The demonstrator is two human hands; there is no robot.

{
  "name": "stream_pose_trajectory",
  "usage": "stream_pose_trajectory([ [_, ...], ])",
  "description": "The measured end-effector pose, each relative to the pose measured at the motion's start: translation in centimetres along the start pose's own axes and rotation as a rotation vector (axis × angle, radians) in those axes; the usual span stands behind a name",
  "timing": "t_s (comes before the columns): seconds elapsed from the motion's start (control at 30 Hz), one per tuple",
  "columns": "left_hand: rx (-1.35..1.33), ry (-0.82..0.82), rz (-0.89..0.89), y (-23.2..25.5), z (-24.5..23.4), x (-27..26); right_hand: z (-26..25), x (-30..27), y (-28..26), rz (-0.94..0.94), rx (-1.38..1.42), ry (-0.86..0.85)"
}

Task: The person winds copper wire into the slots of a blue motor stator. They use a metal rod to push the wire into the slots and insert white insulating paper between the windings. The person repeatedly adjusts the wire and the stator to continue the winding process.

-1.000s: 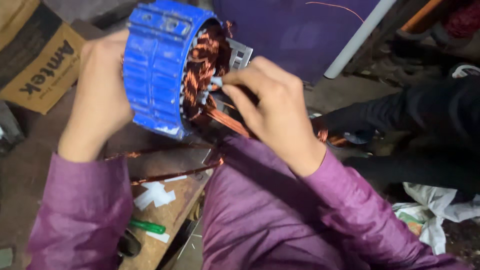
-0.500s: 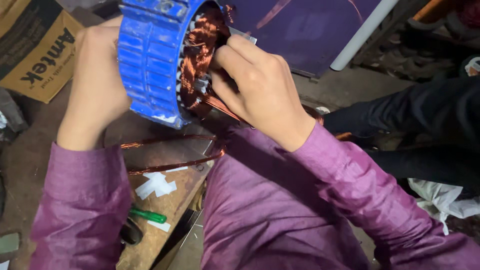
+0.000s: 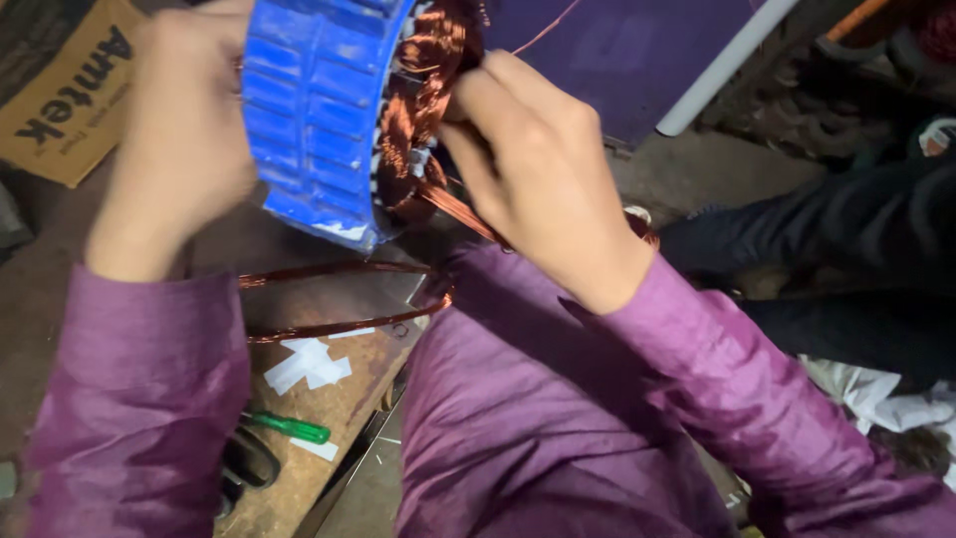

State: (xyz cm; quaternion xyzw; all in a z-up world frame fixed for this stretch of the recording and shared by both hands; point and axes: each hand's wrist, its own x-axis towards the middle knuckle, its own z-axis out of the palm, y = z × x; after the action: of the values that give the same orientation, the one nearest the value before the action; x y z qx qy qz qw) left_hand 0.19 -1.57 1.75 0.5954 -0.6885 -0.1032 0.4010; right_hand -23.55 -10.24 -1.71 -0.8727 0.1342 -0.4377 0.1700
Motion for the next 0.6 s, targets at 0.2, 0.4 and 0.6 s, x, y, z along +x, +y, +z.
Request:
stream_pose_trajectory([
  [0.2, 0.006, 0.017, 0.144, -1.6, 0.7, -1.0, -0.3, 0.0, 0.6, 0.143, 0.092, 0.020],
  [0.4, -0.113, 0.026, -0.178, -2.8, 0.4, -1.3, 0.8, -0.3, 1.3, 0.140, 0.163, 0.120],
  [0.6, -0.225, -0.072, -0.254, -5.3, 0.2, -1.4, 1.6, 0.1, 2.9, 0.444, 0.290, 0.031],
])
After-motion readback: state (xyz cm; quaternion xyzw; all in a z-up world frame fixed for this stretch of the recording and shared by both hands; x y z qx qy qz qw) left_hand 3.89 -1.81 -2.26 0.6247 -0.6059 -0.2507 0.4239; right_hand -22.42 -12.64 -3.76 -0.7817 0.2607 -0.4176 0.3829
